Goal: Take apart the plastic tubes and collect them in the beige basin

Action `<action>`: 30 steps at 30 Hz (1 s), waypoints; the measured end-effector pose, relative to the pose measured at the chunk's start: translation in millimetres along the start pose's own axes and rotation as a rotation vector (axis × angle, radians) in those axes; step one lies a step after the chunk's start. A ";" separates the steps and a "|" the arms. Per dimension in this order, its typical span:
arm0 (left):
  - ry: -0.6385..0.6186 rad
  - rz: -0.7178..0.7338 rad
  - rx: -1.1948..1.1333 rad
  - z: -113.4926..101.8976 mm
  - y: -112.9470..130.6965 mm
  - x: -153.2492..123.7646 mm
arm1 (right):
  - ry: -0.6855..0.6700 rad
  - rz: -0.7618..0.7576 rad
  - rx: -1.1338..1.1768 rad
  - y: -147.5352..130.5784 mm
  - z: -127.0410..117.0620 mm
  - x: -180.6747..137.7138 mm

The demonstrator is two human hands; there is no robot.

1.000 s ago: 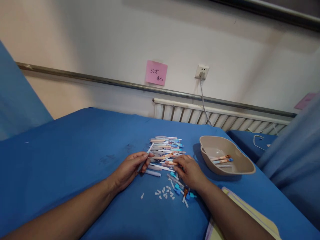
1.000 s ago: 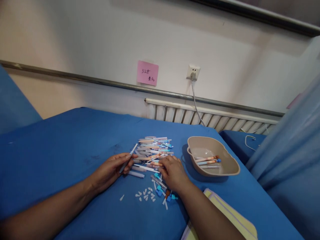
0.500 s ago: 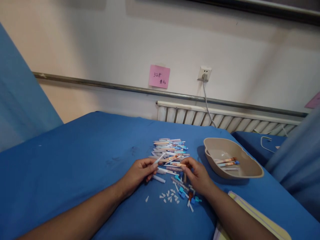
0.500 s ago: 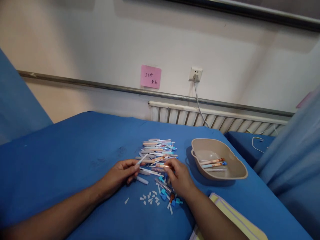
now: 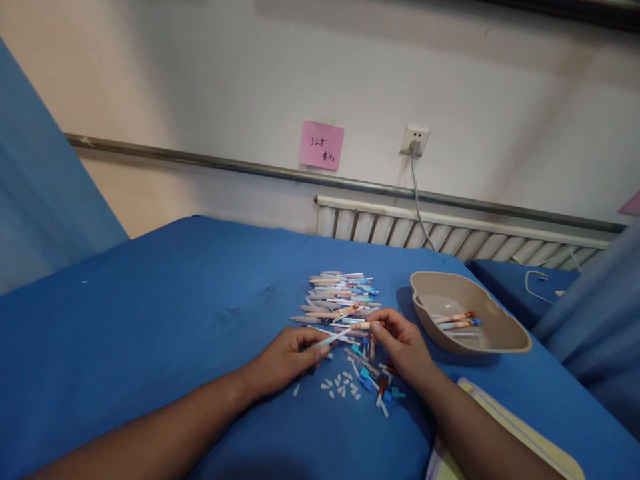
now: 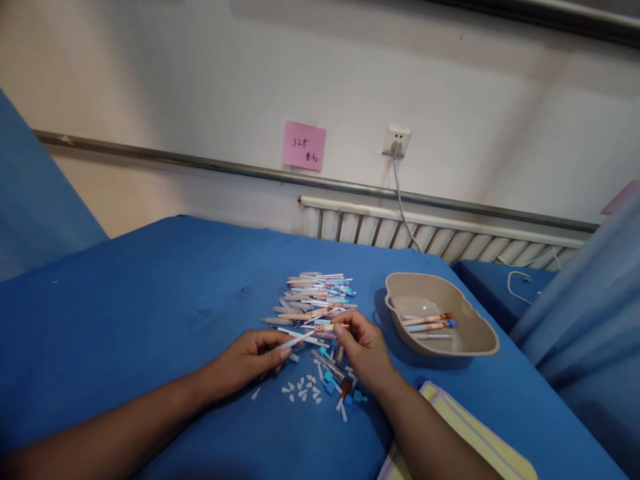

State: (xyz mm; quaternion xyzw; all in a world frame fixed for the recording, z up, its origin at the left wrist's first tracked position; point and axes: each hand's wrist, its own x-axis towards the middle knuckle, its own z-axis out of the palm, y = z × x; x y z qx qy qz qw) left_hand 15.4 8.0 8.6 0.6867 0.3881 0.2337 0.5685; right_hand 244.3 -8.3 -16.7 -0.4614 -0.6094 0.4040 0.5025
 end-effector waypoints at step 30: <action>-0.075 0.107 0.169 7.8 5.8 -9.7 | -0.283 -0.266 -0.433 -25.1 11.6 -18.8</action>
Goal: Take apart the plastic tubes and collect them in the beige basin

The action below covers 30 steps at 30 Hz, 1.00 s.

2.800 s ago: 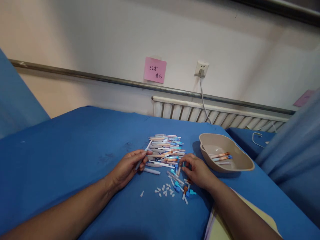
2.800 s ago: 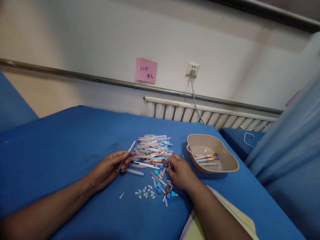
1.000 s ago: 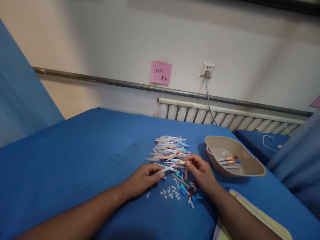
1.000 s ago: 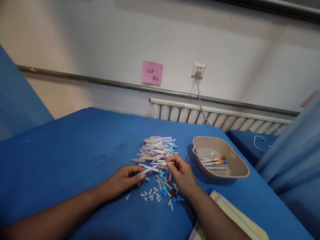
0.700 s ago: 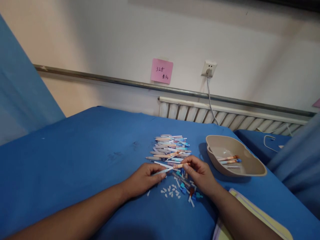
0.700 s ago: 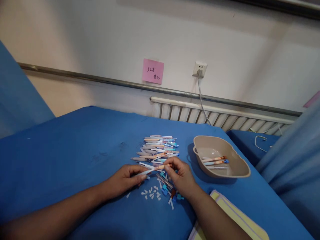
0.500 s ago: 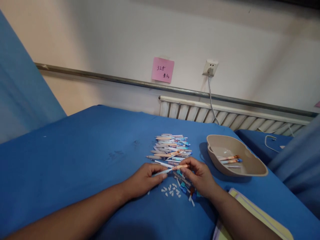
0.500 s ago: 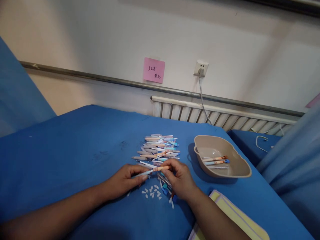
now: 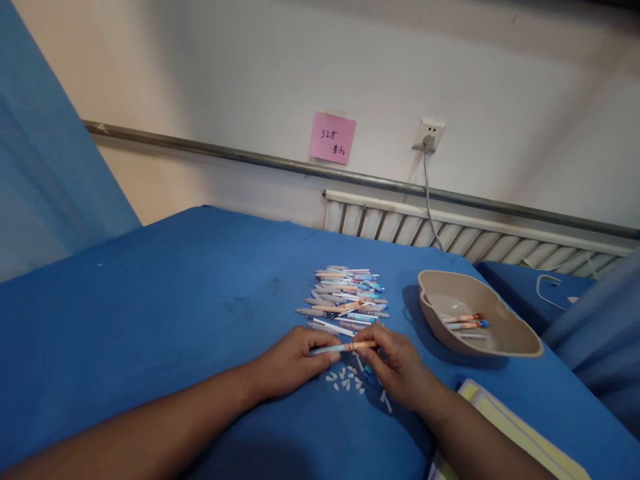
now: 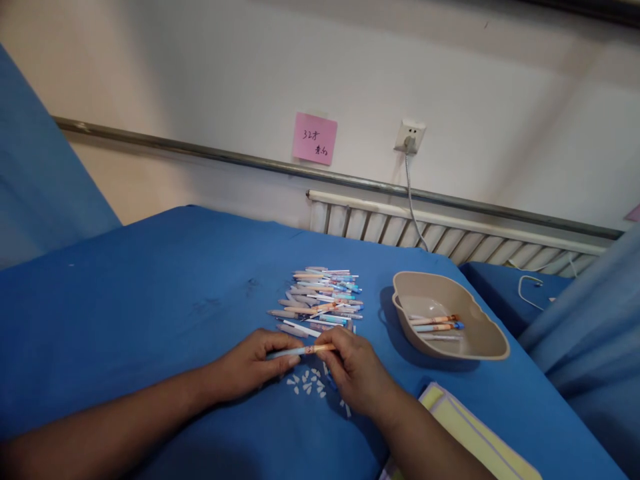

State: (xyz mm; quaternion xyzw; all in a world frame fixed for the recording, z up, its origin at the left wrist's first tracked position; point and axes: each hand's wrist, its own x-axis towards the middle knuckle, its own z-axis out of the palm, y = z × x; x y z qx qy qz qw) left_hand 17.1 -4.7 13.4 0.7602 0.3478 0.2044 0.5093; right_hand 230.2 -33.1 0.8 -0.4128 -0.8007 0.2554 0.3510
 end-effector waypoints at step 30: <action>0.154 -0.296 -0.322 1.3 -7.2 9.5 | 0.012 0.137 -0.043 7.0 8.2 -2.6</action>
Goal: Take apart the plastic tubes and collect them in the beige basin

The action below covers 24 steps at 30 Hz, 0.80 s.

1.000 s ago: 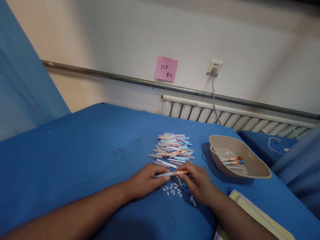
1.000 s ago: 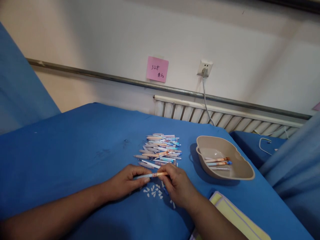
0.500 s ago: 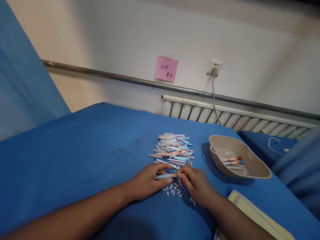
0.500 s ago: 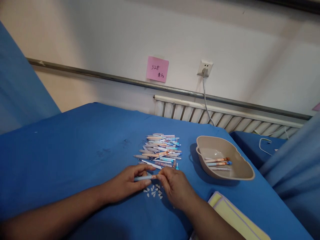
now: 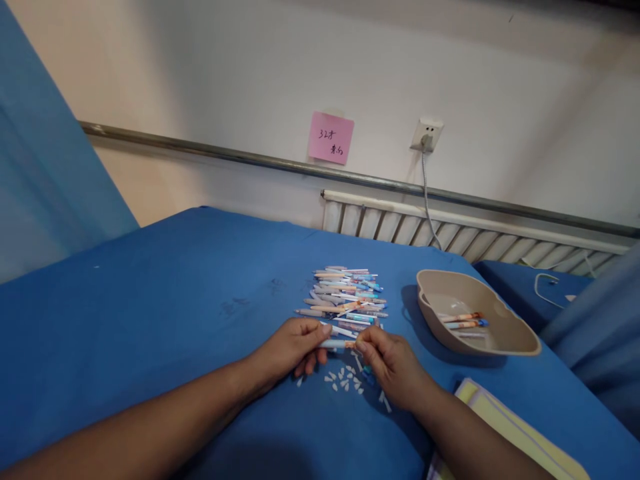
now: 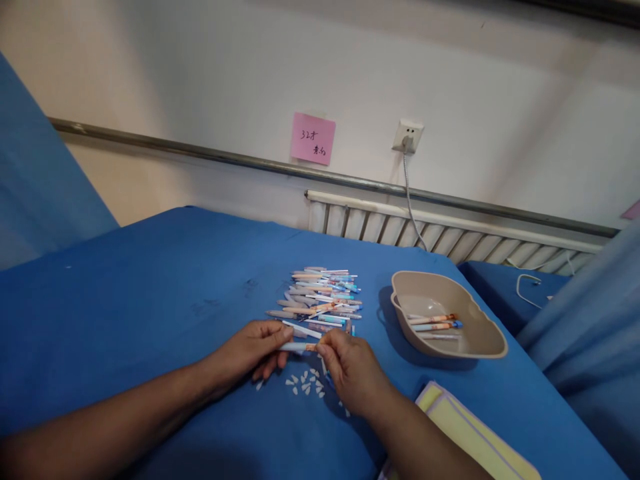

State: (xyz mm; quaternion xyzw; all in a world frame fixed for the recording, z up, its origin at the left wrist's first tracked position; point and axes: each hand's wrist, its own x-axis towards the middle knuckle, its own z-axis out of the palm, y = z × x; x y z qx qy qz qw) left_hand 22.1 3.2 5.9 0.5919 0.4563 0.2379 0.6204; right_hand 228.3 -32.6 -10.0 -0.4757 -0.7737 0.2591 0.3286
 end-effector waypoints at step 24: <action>0.037 0.116 -0.042 -0.8 -1.1 -0.2 | 0.059 0.004 0.061 -4.3 -5.0 1.9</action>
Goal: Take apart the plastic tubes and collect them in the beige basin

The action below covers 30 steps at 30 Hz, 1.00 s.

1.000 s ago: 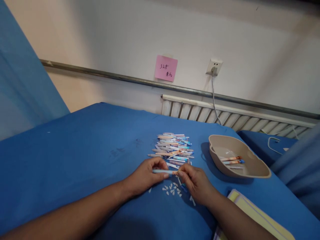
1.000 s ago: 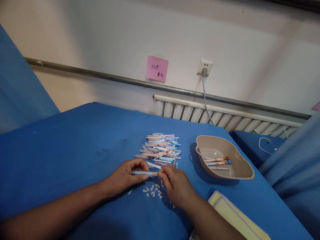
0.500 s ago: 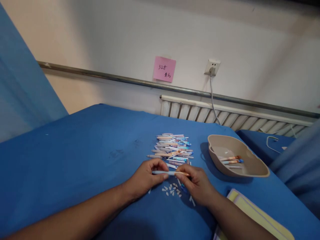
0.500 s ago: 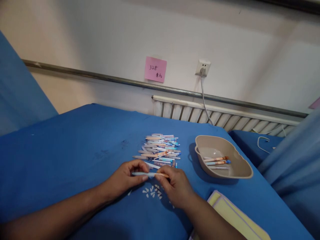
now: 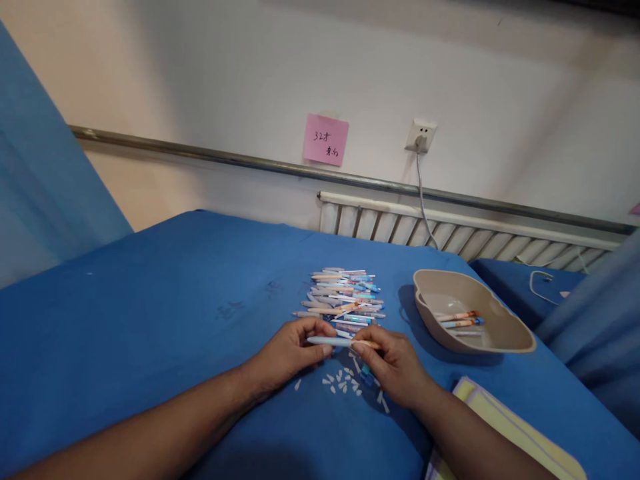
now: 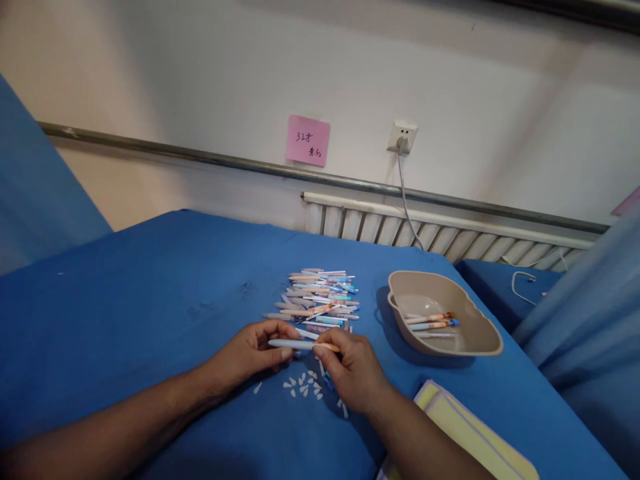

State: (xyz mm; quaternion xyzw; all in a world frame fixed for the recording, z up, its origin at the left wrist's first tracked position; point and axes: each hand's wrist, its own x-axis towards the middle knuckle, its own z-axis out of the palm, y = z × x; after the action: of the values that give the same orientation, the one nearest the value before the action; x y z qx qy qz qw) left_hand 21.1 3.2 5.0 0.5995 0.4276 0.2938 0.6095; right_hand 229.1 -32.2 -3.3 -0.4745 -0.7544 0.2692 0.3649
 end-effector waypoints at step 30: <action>-0.184 -0.001 0.019 0.6 7.0 -2.5 | 0.087 0.034 0.311 -0.8 -12.2 4.6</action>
State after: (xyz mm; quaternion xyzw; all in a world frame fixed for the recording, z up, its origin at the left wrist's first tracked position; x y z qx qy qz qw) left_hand 21.5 1.5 12.2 0.6295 0.3726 0.2333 0.6407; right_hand 237.2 -27.6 5.9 -0.4360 -0.6791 0.3682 0.4617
